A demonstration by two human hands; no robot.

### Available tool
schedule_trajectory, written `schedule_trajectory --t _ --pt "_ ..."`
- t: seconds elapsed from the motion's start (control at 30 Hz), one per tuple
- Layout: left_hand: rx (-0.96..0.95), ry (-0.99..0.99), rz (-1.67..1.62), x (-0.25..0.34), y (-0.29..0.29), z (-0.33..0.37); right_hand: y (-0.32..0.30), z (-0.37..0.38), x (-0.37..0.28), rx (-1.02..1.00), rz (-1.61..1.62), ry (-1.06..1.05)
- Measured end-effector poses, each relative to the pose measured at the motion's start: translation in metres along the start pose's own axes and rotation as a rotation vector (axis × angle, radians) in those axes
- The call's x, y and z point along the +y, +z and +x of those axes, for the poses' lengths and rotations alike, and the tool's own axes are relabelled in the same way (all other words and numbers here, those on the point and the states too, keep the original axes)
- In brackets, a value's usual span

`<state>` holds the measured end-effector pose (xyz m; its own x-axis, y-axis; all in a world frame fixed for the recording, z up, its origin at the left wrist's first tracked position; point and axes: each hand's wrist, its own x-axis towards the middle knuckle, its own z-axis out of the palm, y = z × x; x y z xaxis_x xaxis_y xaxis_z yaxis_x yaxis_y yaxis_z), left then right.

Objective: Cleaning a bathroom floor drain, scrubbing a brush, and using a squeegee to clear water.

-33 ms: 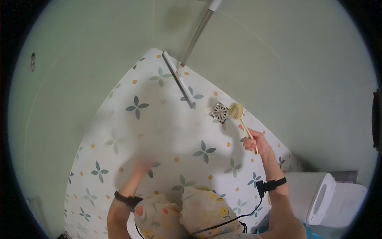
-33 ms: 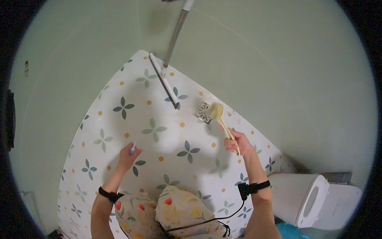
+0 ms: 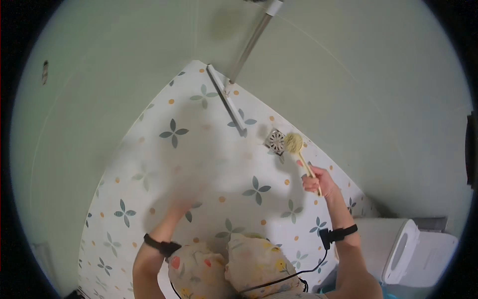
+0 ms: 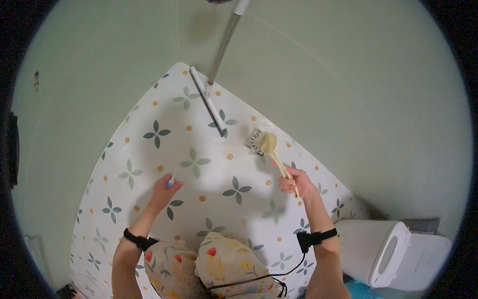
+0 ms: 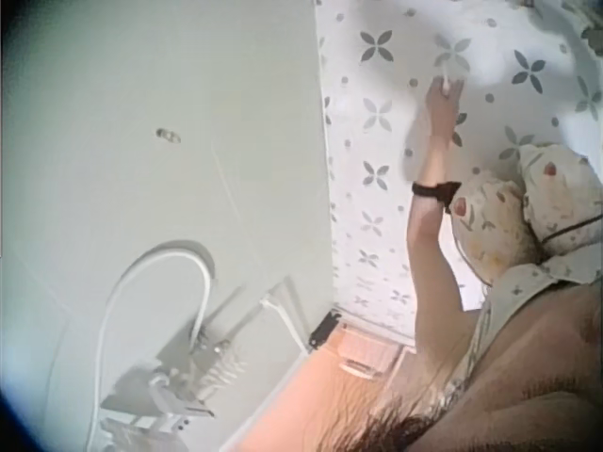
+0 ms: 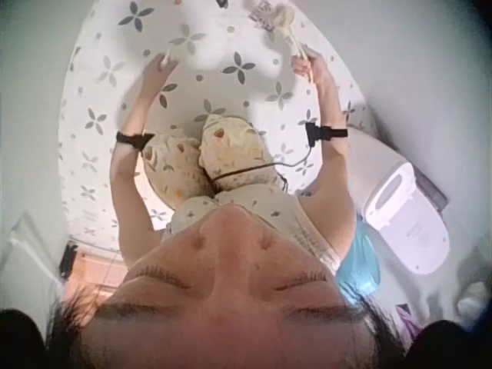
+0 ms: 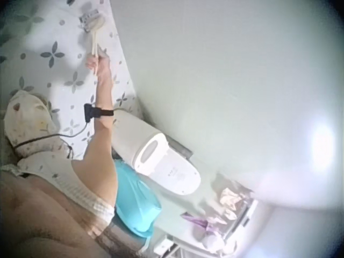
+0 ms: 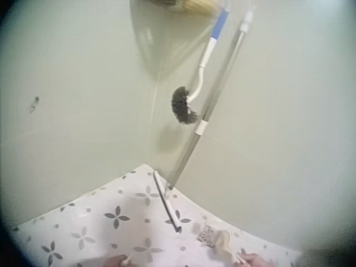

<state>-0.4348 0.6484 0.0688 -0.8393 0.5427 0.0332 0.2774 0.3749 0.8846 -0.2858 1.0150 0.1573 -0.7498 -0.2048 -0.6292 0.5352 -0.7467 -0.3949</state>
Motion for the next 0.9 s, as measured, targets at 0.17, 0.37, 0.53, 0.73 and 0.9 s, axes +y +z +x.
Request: schedule_trajectory --t 0.17,0.37,0.53,0.73,0.9 --pt "-0.213 -0.361 -0.411 0.084 0.038 0.042 0.023 0.013 0.036 -0.163 0.036 0.186" --pt "-0.164 -0.440 -0.531 0.065 0.042 0.038 0.058 0.055 0.073 -0.160 -0.016 0.261" --pt "-0.060 -0.358 -0.549 0.056 0.038 0.038 0.067 0.066 0.081 -0.150 -0.026 0.283" --pt "0.097 -0.089 -0.235 0.028 0.022 0.038 0.075 0.060 0.081 -0.146 -0.120 0.299" --pt "0.164 -0.442 -0.484 0.040 -0.013 0.048 0.057 0.049 0.075 -0.115 -0.071 0.298"
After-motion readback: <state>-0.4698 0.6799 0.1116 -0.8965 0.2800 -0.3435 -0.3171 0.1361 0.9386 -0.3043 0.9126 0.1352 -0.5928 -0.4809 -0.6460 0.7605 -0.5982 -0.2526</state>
